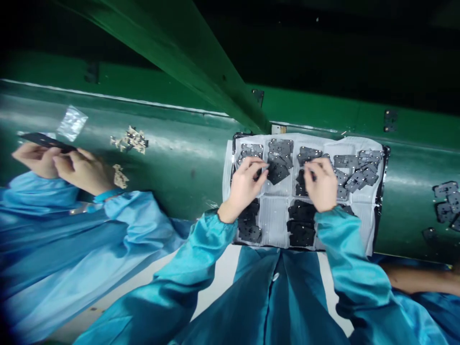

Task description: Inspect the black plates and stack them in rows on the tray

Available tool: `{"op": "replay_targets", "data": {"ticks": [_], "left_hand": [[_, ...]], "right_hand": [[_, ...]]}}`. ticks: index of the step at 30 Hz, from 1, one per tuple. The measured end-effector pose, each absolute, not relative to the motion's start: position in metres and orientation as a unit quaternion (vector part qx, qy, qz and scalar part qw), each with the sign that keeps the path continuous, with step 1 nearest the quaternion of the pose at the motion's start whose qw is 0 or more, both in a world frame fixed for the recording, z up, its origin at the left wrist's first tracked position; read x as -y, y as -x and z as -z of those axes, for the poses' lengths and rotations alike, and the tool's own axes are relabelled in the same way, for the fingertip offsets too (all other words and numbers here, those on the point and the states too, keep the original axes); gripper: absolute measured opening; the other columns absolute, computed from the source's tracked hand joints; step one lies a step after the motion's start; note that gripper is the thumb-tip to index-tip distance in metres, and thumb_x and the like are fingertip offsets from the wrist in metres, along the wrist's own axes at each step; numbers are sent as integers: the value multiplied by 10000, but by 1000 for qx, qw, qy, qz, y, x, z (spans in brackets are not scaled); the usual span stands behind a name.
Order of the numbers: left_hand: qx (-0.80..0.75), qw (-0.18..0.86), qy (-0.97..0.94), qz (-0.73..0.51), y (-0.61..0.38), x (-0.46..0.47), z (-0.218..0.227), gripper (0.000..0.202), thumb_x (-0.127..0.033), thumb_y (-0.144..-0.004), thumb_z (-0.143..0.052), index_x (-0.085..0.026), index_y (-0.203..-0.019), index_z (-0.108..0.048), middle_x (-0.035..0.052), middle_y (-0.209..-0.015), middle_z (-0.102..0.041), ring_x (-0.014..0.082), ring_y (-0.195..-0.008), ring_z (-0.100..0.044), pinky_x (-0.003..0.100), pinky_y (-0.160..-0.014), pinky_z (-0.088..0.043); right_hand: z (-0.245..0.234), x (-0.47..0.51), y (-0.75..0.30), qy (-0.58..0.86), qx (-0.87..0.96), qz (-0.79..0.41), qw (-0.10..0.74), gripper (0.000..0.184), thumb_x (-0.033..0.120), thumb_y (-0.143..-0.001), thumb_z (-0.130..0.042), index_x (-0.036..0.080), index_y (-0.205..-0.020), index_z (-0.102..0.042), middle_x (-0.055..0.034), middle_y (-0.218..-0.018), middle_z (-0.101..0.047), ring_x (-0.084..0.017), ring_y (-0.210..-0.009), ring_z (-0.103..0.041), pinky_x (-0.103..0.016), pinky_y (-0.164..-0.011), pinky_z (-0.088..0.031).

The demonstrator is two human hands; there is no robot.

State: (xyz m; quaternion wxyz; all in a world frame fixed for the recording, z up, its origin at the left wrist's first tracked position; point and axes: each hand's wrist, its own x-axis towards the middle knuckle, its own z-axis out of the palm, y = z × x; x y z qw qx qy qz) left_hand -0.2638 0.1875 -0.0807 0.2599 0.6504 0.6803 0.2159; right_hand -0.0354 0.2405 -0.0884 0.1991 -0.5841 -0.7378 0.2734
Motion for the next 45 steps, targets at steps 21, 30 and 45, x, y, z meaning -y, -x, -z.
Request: {"op": "replay_targets", "data": {"ticks": [21, 30, 45], "left_hand": [[-589, 457, -555, -370, 225, -189, 53, 379, -258, -901, -592, -207, -1274, -542, 98, -1132, -634, 219, -1042, -613, 392, -920, -507], [-626, 538, -228, -516, 214, -179, 39, 176, -309, -820, -686, -175, -932, -708, -43, -619, -538, 60, -489, -462, 179, -461, -415], [-694, 501, -275, -438, 233, -138, 80, 151, -204, -813, -622, -175, -896, -745, 29, -812, -699, 137, -721, -612, 256, -693, -481]], "right_hand": [[32, -233, 21, 496, 776, -350, 172, 387, 278, -862, -622, 219, -1240, -563, -90, -1085, -604, -234, -932, -614, -395, -851, -532], [34, -207, 74, 552, 459, -615, 328, 218, 346, -876, -626, 227, -1055, -659, 24, -671, -598, -126, -506, -575, -272, -520, -515], [88, -161, 100, 640, 468, -500, 349, 201, 330, -850, -611, 191, -923, -737, -19, -756, -663, -153, -659, -601, -284, -628, -509]]}}
